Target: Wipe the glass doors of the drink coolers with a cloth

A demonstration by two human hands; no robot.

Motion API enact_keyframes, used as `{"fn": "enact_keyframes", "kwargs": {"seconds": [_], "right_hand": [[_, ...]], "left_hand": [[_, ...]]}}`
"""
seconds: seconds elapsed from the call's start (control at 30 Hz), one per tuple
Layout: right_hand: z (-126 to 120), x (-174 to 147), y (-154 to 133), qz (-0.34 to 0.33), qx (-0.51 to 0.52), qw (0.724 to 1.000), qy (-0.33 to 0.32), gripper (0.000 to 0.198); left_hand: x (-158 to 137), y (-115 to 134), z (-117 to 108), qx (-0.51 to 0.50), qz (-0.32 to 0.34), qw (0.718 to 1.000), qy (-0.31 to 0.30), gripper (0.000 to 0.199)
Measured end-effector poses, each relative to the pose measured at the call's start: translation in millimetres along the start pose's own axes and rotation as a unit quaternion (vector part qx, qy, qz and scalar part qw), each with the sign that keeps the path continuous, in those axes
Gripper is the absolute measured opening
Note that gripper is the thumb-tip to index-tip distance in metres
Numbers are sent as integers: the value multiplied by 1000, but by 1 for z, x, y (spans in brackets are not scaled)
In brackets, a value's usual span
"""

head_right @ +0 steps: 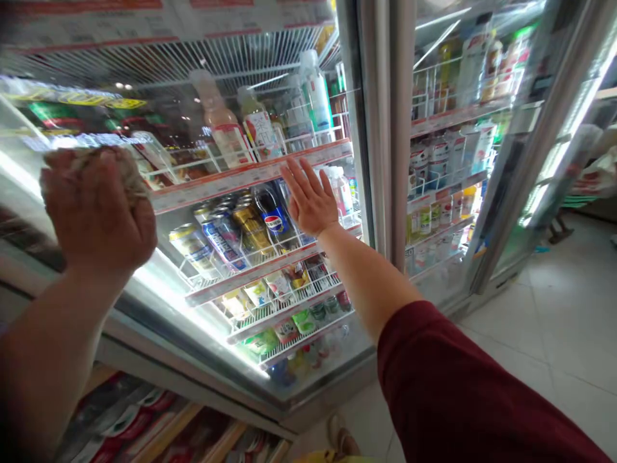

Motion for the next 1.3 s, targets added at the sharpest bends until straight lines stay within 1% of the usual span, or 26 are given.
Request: {"fn": "enact_keyframes", "kwargs": {"seconds": [0.03, 0.1, 0.2, 0.23, 0.27, 0.3, 0.37, 0.43, 0.5, 0.53, 0.6, 0.63, 0.7, 0.73, 0.77, 0.8, 0.83, 0.93, 1.0, 1.03, 1.1, 1.13, 1.2, 1.23, 1.27, 1.3], "right_hand": [[0, 0, 0, 0, 2, 1000, -4, 72], [1, 0, 0, -2, 4, 1000, -7, 73], [0, 1, 0, -1, -1, 1000, 3, 72], [0, 1, 0, 0, -3, 1000, 6, 71], [0, 0, 0, 0, -4, 1000, 8, 70], [0, 0, 1, -1, -4, 1000, 8, 70], [0, 0, 1, -7, 2, 1000, 5, 69], [1, 1, 2, -11, 10, 1000, 0, 69], [2, 1, 4, -10, 17, 1000, -7, 68], [2, 1, 5, -9, 22, 1000, -8, 68], [3, 1, 6, -9, 33, 999, -7, 67], [3, 1, 6, -11, 39, 999, -5, 67], [2, 1, 6, -14, 45, 999, -2, 67], [2, 1, 6, -14, 44, 999, -2, 67], [2, 1, 6, -13, 41, 999, -4, 67], [1, 2, 6, -13, 36, 999, -6, 67], [1, 2, 6, -11, 31, 999, -9, 67], [1, 2, 6, -7, 17, 1000, -17, 67], [1, 3, 6, -5, 11, 1000, -17, 66], [1, 3, 6, -4, 10, 1000, -16, 66], [1, 3, 6, -5, 12, 1000, -14, 67], [1, 3, 6, -5, 15, 1000, -13, 67], [1, 3, 6, -7, 21, 1000, -12, 68], [2, 3, 6, -8, 25, 1000, -11, 68], [2, 3, 6, -9, 28, 1000, -10, 68], [2, 3, 7, -11, 31, 999, -9, 68]], "left_hand": [[-1, 6, 3, -7, -11, 1000, 10, 87], [-10, 37, 20, -17, 4, 1000, -4, 86], [-27, 98, 49, -36, 123, 990, -63, 80], [-28, 109, 53, -43, 157, 984, -77, 77], [-25, 112, 54, -50, 172, 980, -86, 75], [-18, 106, 51, -55, 165, 980, -92, 72], [7, 72, 39, -57, 102, 989, -91, 67], [33, 32, 27, -44, 25, 996, -70, 65], [45, 12, 23, -17, -27, 999, -36, 66], [43, 13, 25, -7, -41, 999, -25, 67], [27, 37, 38, -6, -36, 999, -33, 67], [15, 56, 47, -17, -17, 998, -58, 65], [-11, 97, 62, -48, 74, 987, -132, 60], [-21, 108, 64, -58, 96, 981, -158, 59], [-25, 110, 61, -64, 97, 979, -168, 58], [-24, 103, 55, -69, 73, 981, -164, 57], [-19, 87, 45, -73, 26, 986, -149, 57], [1, 34, 15, -81, -111, 988, -64, 71], [2, 22, 9, -79, -160, 984, -16, 77], [-2, 27, 14, -81, -174, 982, -3, 76], [-21, 57, 35, -101, -177, 979, -8, 71], [-31, 79, 49, -124, -158, 979, -28, 67], [-50, 121, 76, -157, -78, 979, -100, 56], [-56, 134, 83, -165, -47, 977, -126, 54], [-58, 137, 85, -165, -30, 976, -139, 53], [-57, 132, 82, -157, -27, 978, -138, 53]]}}
Point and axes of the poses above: each hand's wrist, its own x-axis towards the middle knuckle, its own z-axis out of the palm, y = z × x, the point moved 6 cm from there along x, towards the middle knuckle, and after that the axes turned 5 degrees about -y, right-handed, at the moved point
